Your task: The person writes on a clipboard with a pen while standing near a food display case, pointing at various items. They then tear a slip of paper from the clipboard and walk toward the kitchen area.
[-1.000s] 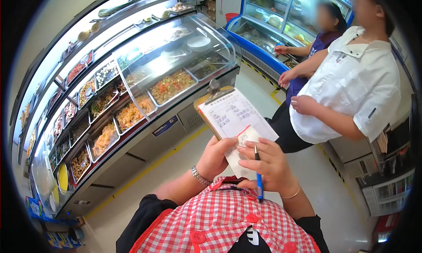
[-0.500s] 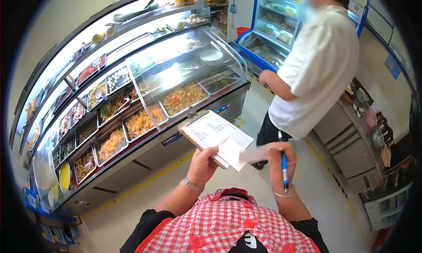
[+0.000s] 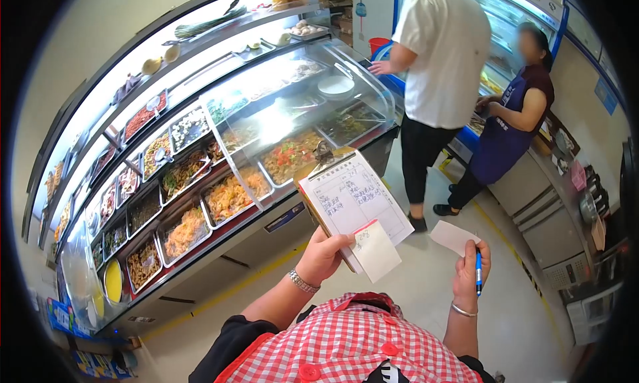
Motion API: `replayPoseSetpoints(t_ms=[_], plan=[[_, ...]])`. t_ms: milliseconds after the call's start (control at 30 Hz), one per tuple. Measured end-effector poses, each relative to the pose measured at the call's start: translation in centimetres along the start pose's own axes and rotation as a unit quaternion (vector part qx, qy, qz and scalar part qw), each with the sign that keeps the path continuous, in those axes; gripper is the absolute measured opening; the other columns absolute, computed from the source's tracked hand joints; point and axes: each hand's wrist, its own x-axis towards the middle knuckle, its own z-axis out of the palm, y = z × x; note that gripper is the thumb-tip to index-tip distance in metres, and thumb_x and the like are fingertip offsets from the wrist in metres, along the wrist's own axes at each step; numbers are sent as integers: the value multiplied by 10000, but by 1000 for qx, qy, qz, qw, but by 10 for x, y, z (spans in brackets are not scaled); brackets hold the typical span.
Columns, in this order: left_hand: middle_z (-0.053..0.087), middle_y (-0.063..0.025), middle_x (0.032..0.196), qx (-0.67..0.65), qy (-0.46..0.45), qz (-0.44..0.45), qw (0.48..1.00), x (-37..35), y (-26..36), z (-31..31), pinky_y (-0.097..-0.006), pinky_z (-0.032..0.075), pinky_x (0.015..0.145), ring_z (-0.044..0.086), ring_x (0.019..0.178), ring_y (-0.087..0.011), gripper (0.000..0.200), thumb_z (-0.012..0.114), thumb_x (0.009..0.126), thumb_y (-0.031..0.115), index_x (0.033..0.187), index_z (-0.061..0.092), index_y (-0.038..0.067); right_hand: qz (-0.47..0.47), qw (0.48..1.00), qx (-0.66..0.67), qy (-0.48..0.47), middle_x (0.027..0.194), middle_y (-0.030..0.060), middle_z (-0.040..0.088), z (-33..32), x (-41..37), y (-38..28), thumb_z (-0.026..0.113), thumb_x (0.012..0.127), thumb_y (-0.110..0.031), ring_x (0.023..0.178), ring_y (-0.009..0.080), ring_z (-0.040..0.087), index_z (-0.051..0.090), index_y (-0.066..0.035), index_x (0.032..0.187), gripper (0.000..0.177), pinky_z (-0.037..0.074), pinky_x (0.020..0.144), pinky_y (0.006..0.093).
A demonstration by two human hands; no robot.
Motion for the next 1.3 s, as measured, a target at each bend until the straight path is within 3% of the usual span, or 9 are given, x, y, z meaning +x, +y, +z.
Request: replayPoseSetpoints(t_ms=[133,367,567,833,933,967,1167,1300], plan=[[557,-161,1149,-20,3,-20,1000,42,-6,-2,-369,463,901,571,1035,-265,461,503,754,-27,1210,444,-56,-18,999,-36,26,708,-47,494,-10,29,15,593,883,-118,490,0,347,569,-64,932,77,244,413,158],[552,-187,1155,-71,-18,-48,996,153,-30,9,-380,483,890,587,1026,-279,477,495,775,56,1231,421,-62,-37,995,-74,51,678,-18,526,-6,142,39,564,904,-137,509,40,492,548,-72,932,72,334,417,167],[538,-214,1187,-21,19,-35,999,273,-38,58,-392,466,921,575,1052,-306,585,506,727,120,1269,387,-63,-34,988,-130,-71,709,33,583,9,283,52,527,911,-109,567,79,562,551,-24,957,100,425,471,188],[536,-213,1185,-99,84,65,989,379,-29,62,-398,482,908,580,1050,-305,584,492,725,104,1270,375,-72,64,968,-112,-216,744,46,605,54,422,90,559,872,-19,642,108,622,565,-2,915,46,464,515,196],[526,-221,1202,-102,97,99,985,409,-18,44,-404,473,926,572,1071,-316,604,496,728,106,1284,352,-78,9,966,-101,-238,794,64,617,94,470,118,564,864,-2,709,121,638,560,5,912,48,488,552,209],[526,-221,1201,-96,102,112,984,421,-13,40,-405,474,924,573,1068,-316,602,497,730,107,1284,353,-79,-14,961,-86,-262,895,91,637,103,489,132,566,854,20,822,162,646,563,9,931,78,520,672,245],[522,-232,1202,-64,113,156,979,504,22,9,-412,478,915,575,1062,-324,598,504,728,120,1267,363,-96,-308,880,-210,-295,1114,198,607,194,592,172,568,815,55,993,288,615,560,-2,1034,227,476,878,330],[527,-238,1186,-79,126,184,972,557,56,-1,-413,486,903,585,1037,-337,597,497,716,120,1255,368,-102,-398,829,-273,-283,1209,237,538,249,641,189,577,794,41,977,341,608,546,-24,1081,296,496,831,354]])
